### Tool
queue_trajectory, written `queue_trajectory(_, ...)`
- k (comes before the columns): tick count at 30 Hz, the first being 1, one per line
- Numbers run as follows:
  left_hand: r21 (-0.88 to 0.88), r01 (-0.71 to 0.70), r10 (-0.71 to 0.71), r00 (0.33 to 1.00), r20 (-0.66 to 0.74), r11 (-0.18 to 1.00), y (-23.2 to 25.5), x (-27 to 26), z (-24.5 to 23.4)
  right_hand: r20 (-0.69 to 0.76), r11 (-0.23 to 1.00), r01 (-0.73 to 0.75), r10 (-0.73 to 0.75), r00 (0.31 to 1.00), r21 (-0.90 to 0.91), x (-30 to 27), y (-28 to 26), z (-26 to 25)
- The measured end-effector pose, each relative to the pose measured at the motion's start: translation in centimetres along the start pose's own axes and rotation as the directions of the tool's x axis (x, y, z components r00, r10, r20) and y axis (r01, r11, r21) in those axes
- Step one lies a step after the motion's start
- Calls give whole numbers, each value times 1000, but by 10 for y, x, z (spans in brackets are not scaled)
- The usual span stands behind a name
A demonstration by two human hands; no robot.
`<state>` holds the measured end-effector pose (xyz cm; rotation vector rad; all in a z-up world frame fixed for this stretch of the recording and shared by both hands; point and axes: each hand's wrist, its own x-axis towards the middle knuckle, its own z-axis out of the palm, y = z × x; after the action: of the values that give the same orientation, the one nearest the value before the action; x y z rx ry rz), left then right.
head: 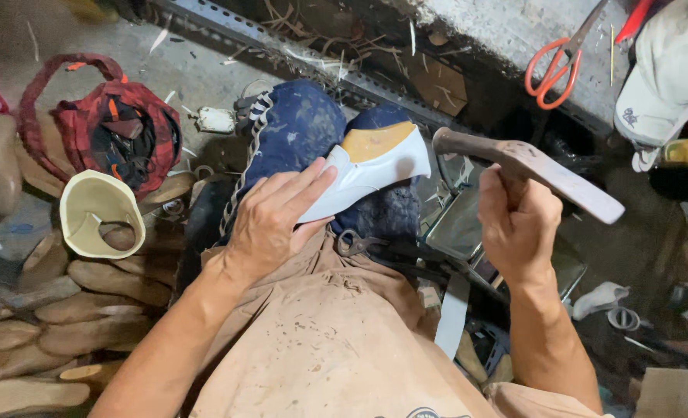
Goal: The person hammers a white shoe upper onto a wooden shoe last using a hammer. They then use pliers to pull and secure the upper material around the last, repeatedly hammering to shape and attach the shoe components.
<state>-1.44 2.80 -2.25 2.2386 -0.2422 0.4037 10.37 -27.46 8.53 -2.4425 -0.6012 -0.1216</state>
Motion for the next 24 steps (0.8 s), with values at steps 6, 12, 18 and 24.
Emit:
queue_trajectory(6,-7,-23,23,1000,-10,1000,3,0,0,11,999,5,-6,1000,39,-22,10,16)
queue_trajectory(12,2,-34,34,999,-23,999,2,0,3,20,998,-39,39,999,41,-18,6,21)
queue_trajectory(18,-8,-43,43,999,-18,999,5,0,4,162,995,-103,99,982,13,28,-6,13)
queue_trajectory(24,14,-47,47,999,-27,999,5,-2,6,186,992,-110,120,975,-61,1,18,0)
